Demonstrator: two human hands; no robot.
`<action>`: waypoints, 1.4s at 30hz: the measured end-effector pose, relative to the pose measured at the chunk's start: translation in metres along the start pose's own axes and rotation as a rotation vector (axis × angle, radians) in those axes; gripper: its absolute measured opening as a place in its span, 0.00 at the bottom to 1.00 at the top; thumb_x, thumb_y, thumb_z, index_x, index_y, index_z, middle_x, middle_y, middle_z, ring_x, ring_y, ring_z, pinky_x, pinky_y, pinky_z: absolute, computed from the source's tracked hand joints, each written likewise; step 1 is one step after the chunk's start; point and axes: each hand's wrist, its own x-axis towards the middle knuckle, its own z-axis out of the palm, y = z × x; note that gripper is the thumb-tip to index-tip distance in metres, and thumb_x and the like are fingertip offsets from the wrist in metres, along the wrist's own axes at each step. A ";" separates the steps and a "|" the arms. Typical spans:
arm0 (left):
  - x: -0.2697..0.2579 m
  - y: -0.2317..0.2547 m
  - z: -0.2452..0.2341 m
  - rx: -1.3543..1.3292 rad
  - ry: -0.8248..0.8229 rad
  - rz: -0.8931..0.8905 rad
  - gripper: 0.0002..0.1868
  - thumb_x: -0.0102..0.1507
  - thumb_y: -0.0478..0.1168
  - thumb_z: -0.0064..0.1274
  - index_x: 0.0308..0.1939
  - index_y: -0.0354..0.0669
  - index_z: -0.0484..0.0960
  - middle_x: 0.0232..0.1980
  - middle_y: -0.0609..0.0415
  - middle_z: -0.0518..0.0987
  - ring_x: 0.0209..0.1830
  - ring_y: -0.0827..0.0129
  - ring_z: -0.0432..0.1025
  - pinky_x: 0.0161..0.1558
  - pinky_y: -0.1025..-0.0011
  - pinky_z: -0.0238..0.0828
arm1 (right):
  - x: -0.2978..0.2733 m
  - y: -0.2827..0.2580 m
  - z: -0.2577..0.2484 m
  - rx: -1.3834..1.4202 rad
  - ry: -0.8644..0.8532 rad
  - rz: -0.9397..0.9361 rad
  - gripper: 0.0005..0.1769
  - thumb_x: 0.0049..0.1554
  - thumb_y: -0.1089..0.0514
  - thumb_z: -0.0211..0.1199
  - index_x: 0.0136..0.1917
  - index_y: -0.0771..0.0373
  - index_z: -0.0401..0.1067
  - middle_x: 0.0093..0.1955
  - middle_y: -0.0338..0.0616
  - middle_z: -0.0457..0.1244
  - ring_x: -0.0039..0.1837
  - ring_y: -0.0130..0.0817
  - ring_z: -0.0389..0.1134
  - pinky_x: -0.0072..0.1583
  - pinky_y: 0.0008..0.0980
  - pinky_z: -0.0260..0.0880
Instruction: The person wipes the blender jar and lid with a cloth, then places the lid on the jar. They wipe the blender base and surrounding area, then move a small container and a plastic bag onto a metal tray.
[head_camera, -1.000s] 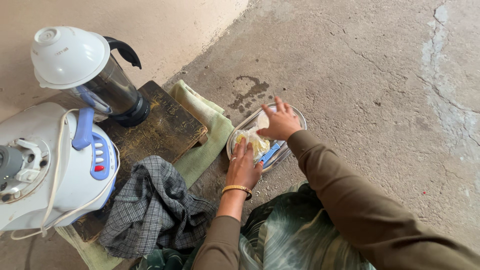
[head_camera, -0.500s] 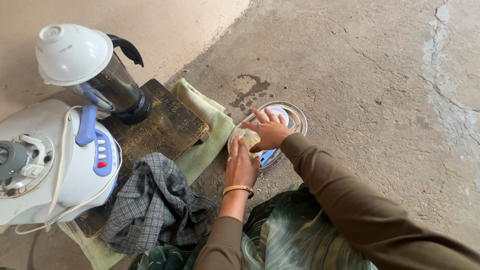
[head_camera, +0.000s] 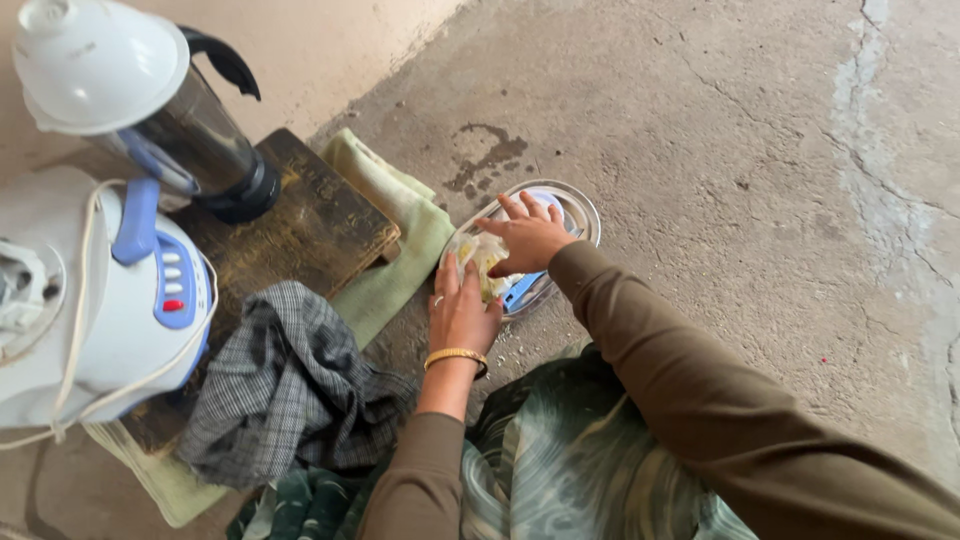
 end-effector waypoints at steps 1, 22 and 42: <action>0.000 -0.003 0.001 0.005 0.028 0.017 0.40 0.60 0.48 0.61 0.72 0.38 0.64 0.82 0.41 0.48 0.78 0.46 0.53 0.72 0.48 0.52 | 0.001 -0.002 -0.001 -0.005 -0.002 0.003 0.57 0.43 0.30 0.74 0.80 0.31 0.51 0.86 0.48 0.33 0.85 0.61 0.28 0.74 0.76 0.35; 0.007 -0.015 0.023 -0.236 -0.012 0.009 0.35 0.58 0.43 0.62 0.68 0.45 0.71 0.81 0.34 0.49 0.81 0.39 0.47 0.74 0.52 0.53 | 0.017 0.038 -0.009 0.301 0.210 -0.041 0.44 0.50 0.33 0.68 0.77 0.40 0.62 0.82 0.57 0.47 0.81 0.65 0.44 0.75 0.64 0.50; 0.019 -0.017 0.037 -0.254 -0.095 -0.160 0.42 0.57 0.48 0.63 0.74 0.56 0.63 0.82 0.34 0.42 0.74 0.22 0.50 0.73 0.49 0.54 | 0.031 0.074 0.012 0.399 0.189 0.465 0.52 0.48 0.18 0.58 0.79 0.39 0.57 0.83 0.61 0.42 0.81 0.74 0.39 0.74 0.67 0.50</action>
